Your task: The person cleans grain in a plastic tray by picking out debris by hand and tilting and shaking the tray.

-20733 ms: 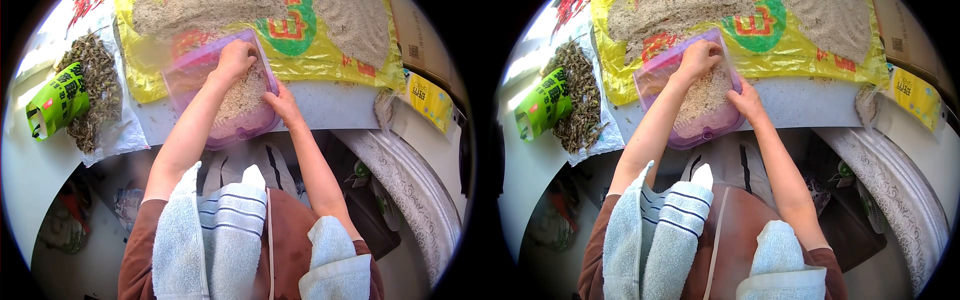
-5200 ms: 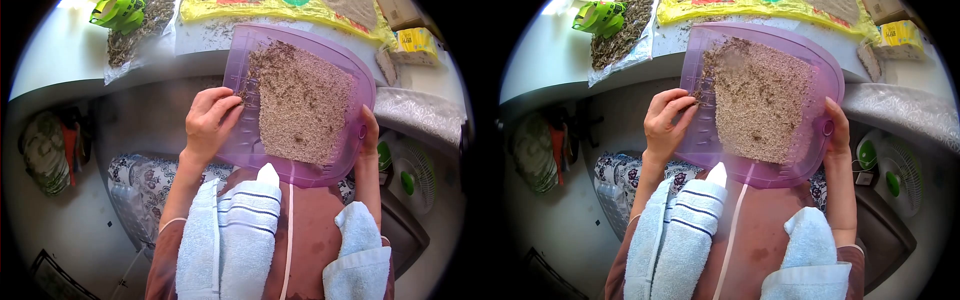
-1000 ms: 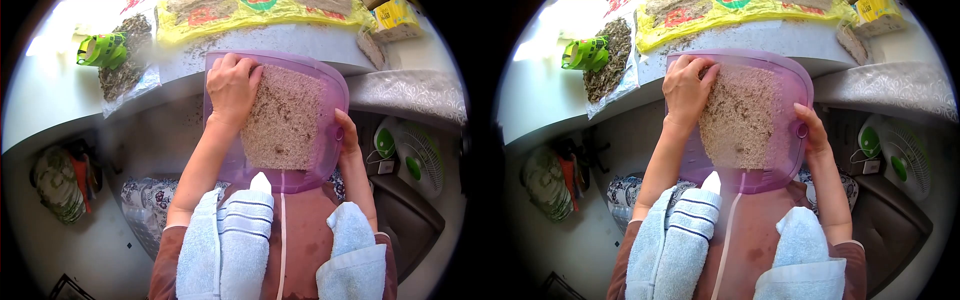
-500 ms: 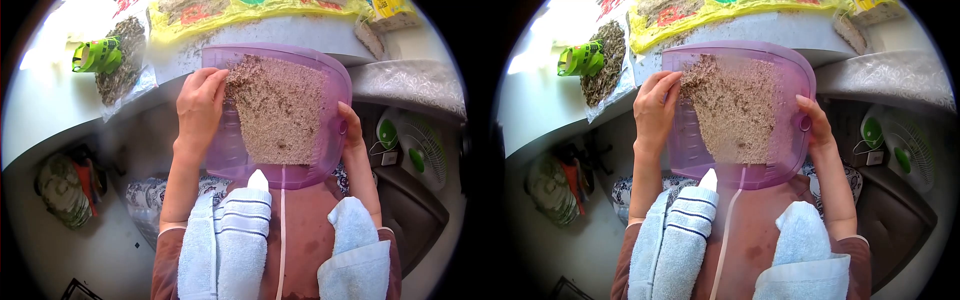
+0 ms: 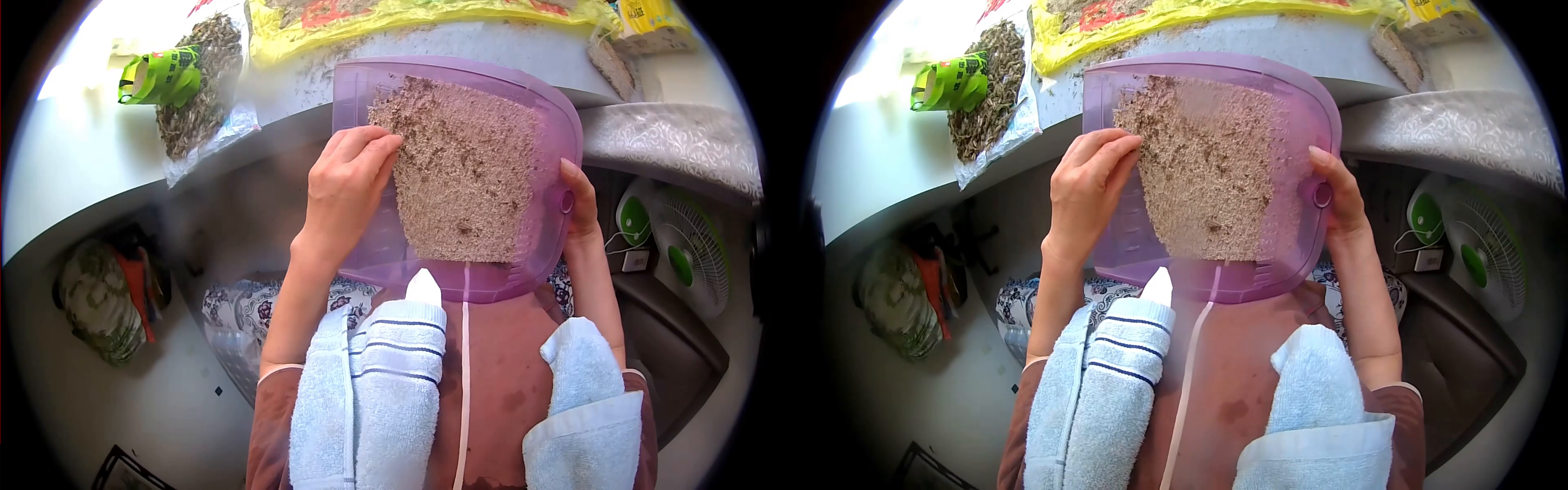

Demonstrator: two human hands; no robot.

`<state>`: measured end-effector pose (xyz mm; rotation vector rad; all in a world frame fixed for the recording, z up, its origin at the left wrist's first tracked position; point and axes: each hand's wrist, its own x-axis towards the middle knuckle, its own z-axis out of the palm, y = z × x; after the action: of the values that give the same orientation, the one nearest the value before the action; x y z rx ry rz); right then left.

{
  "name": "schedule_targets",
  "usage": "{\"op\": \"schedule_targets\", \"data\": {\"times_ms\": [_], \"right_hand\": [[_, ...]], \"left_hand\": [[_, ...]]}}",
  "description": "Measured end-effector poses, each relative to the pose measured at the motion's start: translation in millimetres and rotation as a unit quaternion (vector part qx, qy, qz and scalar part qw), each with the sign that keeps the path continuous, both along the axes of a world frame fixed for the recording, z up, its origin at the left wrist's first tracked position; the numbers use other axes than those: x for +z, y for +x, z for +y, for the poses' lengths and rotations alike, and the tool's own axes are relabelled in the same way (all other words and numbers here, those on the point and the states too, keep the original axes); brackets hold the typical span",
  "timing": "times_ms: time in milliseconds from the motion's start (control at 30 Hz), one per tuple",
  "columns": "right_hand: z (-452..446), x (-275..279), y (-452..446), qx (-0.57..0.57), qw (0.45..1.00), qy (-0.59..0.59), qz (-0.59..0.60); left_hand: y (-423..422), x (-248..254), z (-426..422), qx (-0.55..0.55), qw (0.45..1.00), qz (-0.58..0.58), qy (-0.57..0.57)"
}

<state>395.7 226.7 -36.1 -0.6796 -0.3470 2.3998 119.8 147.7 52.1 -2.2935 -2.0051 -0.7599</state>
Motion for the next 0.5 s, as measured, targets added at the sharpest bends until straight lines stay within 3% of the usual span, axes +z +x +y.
{"op": "schedule_targets", "data": {"times_ms": [333, 500], "right_hand": [[-6.6, 0.4, -0.8, -0.012, 1.0, -0.011, -0.017], [-6.0, 1.1, -0.6, -0.008, 1.0, -0.012, -0.017]], "left_hand": [[0.0, 6.2, -8.7, 0.015, 0.998, 0.053, -0.032], [0.9, 7.0, -8.6, -0.023, 0.999, 0.012, -0.023]]}}
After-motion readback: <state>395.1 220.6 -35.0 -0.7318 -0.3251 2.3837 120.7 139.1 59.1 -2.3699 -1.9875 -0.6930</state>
